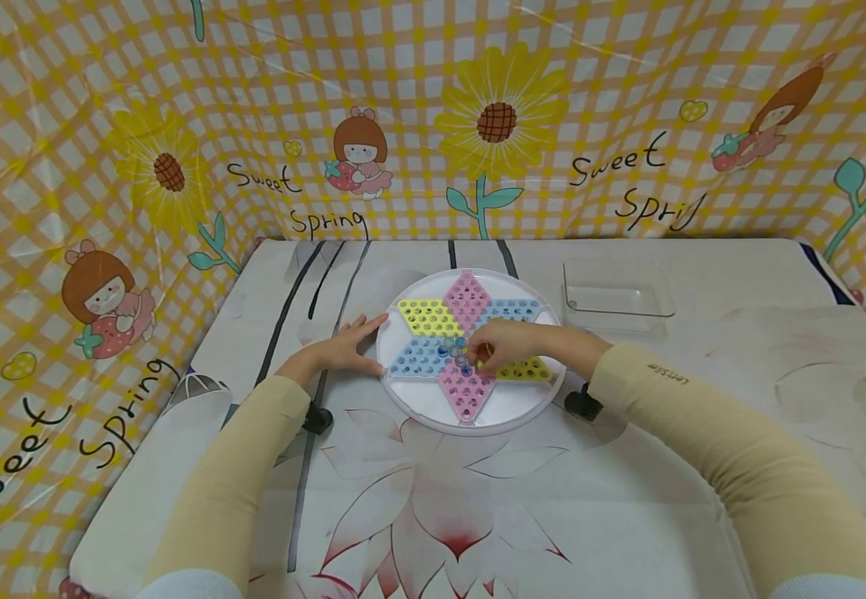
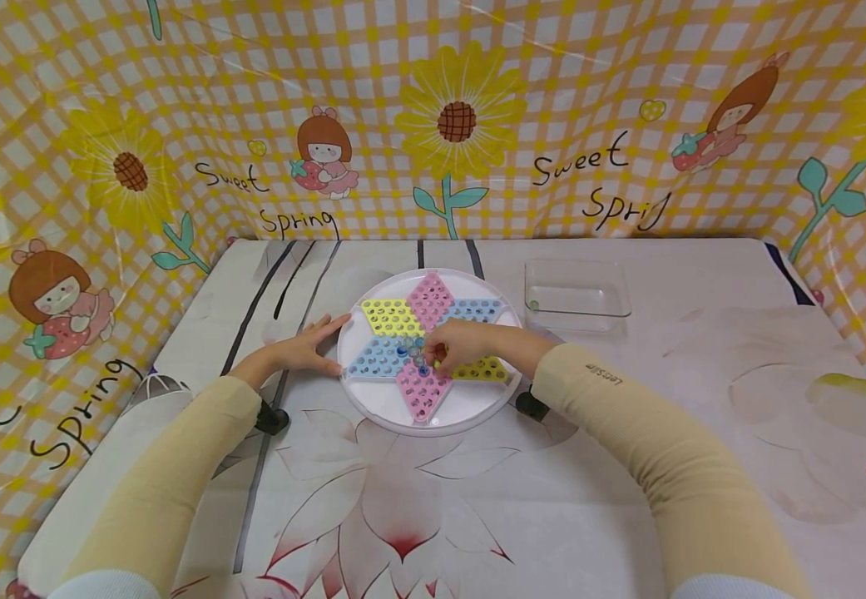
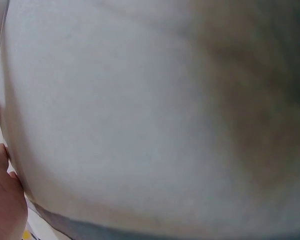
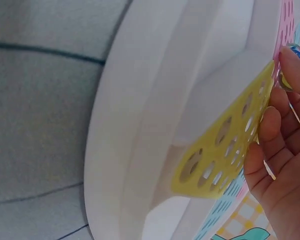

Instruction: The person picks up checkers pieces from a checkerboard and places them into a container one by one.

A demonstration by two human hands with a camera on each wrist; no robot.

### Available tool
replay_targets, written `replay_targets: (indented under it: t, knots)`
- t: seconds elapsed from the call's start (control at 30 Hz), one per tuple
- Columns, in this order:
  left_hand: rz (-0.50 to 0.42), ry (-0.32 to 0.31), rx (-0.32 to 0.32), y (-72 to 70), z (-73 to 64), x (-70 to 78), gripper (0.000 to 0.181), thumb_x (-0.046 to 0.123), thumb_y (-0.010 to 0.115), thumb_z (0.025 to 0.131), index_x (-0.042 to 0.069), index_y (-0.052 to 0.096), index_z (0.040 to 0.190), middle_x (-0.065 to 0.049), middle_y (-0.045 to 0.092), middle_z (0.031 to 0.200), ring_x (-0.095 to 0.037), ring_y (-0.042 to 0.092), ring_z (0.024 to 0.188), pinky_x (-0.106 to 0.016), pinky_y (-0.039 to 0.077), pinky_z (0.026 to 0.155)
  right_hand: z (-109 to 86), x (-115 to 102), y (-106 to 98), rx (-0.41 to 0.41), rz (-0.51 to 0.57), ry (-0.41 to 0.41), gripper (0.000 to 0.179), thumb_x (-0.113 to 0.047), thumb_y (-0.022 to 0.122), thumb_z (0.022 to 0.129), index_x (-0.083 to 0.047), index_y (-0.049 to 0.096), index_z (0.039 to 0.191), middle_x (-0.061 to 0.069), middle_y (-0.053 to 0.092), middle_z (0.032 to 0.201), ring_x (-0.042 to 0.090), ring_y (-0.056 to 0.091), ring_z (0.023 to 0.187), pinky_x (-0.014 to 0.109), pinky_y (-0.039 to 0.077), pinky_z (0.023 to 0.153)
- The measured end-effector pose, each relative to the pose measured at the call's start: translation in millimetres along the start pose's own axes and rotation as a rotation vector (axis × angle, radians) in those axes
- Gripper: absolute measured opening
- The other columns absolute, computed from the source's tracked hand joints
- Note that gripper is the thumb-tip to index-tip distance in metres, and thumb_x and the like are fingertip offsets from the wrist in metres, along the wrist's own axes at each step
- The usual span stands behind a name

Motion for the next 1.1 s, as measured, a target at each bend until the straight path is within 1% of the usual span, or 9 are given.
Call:
replay_targets:
  t: [0.17,0.3,0.4,0.5,0.67,0.97,1.1]
  knots:
    - [0.0,0.014,-0.004,0.0,0.0,0.6,0.099,0.055,0.066,0.055,0.04,0.004,0.131,-0.004,-0.01,0.139,-0.029,-0.014,0.123,-0.057,-0.001,0.092,-0.9,1,0,-0.004,0.011,-0.008,0.013,-0.014,0.063,0.072,-0.012,0.06,0.085,-0.003,0.05,0.07,0.011,0.042,0.066,0.021,0.038,0.06]
    - [0.0,0.018,-0.005,0.5,0.2,0.5,0.098,0.055,0.066,0.056,0.04,0.004,0.131,-0.004,-0.01,0.139,-0.03,-0.014,0.123,-0.057,-0.001,0.092,-2.4,3,-2,0.0,0.022,0.005,0.013,-0.015,0.063,0.073,-0.014,0.06,0.085,-0.003,0.052,0.073,0.012,0.043,0.068,0.022,0.039,0.061]
    - [0.0,0.014,-0.006,0.9,-0.1,0.2,0.098,0.055,0.066,0.056,0.04,0.004,0.131,-0.004,-0.01,0.139,-0.03,-0.014,0.123,-0.058,-0.001,0.091,-4.7,4,-5,0.028,0.029,0.026,0.013,-0.016,0.063,0.073,-0.015,0.059,0.085,-0.004,0.053,0.075,0.012,0.045,0.069,0.023,0.04,0.063]
    - [0.002,0.01,-0.004,0.9,-0.4,0.2,0.098,0.054,0.066,0.056,0.041,0.004,0.131,-0.003,-0.01,0.139,-0.029,-0.014,0.124,-0.057,-0.001,0.092,-8.2,5,-11,0.072,0.058,0.038,0.014,-0.016,0.062,0.073,-0.014,0.059,0.086,-0.004,0.053,0.078,0.013,0.046,0.071,0.024,0.041,0.063]
    - [0.007,0.013,0.003,-0.2,-0.7,1.3,0.098,0.055,0.066,0.055,0.041,0.005,0.131,-0.003,-0.01,0.139,-0.029,-0.014,0.124,-0.057,-0.001,0.092,-15.8,5,-23,0.131,0.114,0.015,0.017,-0.016,0.062,0.073,-0.011,0.057,0.089,-0.001,0.053,0.082,0.014,0.045,0.072,0.025,0.041,0.063]
    - [0.007,0.011,-0.003,0.9,-0.9,1.0,0.1,0.058,0.065,0.053,0.041,0.004,0.131,-0.003,-0.01,0.139,-0.029,-0.014,0.124,-0.057,-0.001,0.091,-28.7,12,-40,0.202,0.203,-0.014,0.024,-0.013,0.062,0.073,-0.002,0.056,0.093,0.002,0.054,0.082,0.017,0.046,0.069,0.024,0.04,0.061]
    - [0.003,0.002,-0.002,0.7,-1.4,1.0,0.1,0.058,0.065,0.053,0.042,0.005,0.13,-0.002,-0.01,0.139,-0.028,-0.014,0.124,-0.058,-0.002,0.091,-37.1,15,-46,0.203,0.246,0.001,0.027,-0.016,0.061,0.074,-0.002,0.054,0.096,0.003,0.052,0.085,0.019,0.044,0.072,0.025,0.039,0.062]
Point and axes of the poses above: each hand's wrist, its own z-axis towards the middle knuckle, its own y-axis out of the palm, x = y × z, the point moved 7 cm from there along z, towards the middle knuckle
